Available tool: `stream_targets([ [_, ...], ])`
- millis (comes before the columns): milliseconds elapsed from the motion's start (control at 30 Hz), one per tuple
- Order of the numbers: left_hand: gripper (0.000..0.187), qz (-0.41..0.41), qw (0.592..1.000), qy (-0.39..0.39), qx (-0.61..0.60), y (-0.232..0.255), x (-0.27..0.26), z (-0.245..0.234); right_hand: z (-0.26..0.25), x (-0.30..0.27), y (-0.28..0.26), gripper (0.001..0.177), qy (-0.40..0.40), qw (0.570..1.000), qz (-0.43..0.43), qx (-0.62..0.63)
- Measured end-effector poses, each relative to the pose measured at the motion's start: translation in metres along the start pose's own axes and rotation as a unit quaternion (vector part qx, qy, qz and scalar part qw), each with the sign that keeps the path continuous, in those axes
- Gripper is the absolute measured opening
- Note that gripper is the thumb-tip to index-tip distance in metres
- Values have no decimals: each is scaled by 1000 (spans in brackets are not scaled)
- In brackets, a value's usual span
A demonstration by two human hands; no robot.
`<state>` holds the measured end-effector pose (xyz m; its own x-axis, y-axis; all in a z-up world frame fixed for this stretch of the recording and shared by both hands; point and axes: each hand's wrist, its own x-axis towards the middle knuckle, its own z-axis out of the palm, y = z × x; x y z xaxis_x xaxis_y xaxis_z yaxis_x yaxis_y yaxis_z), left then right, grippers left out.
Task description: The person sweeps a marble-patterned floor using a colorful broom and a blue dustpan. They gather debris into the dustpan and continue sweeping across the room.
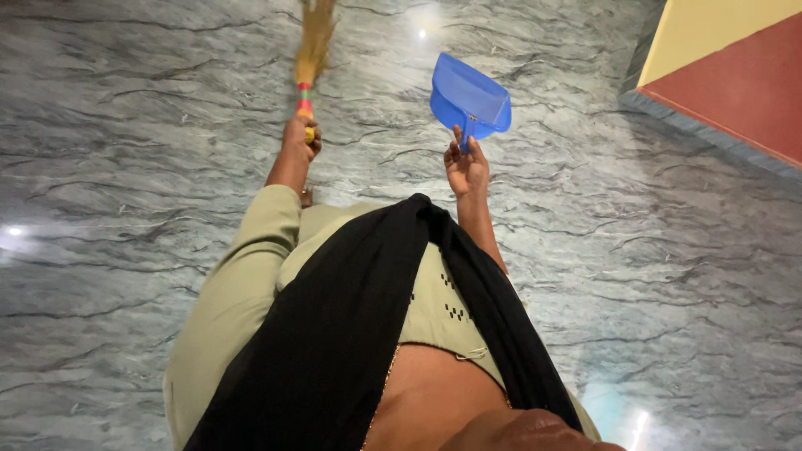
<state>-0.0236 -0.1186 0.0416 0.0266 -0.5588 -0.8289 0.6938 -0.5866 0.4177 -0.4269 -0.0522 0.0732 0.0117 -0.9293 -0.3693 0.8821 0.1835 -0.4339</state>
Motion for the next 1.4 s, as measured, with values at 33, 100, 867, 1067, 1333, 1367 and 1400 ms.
stream_targets([
  [33, 15, -3, 1000, -2, 12, -1, -1, -3, 4, 4, 2, 37, -3, 1000, 5, -1],
  [100, 16, -13, 999, -4, 50, 0, -2, -4, 10, 9, 7, 38, -6, 1000, 17, -3],
  [867, 18, -135, 971, -138, 144, -28, 4, 32, 61, 15, 72, 40, 13, 999, 16, -30],
  [1067, 20, -127, 986, -97, 41, 36, 22, 3, 74, 20, 91, 39, 20, 999, 7, -40],
  [1333, 22, -73, 989, -88, -98, 117, 34, -61, 91, 34, 115, 36, 30, 998, 13, -60],
  [1367, 22, -55, 989, -82, -106, 125, 34, -71, 93, 35, 118, 36, 33, 997, 13, -63],
  [1400, 21, -38, 990, -76, -113, 133, 34, -81, 95, 37, 120, 37, 37, 997, 13, -66],
])
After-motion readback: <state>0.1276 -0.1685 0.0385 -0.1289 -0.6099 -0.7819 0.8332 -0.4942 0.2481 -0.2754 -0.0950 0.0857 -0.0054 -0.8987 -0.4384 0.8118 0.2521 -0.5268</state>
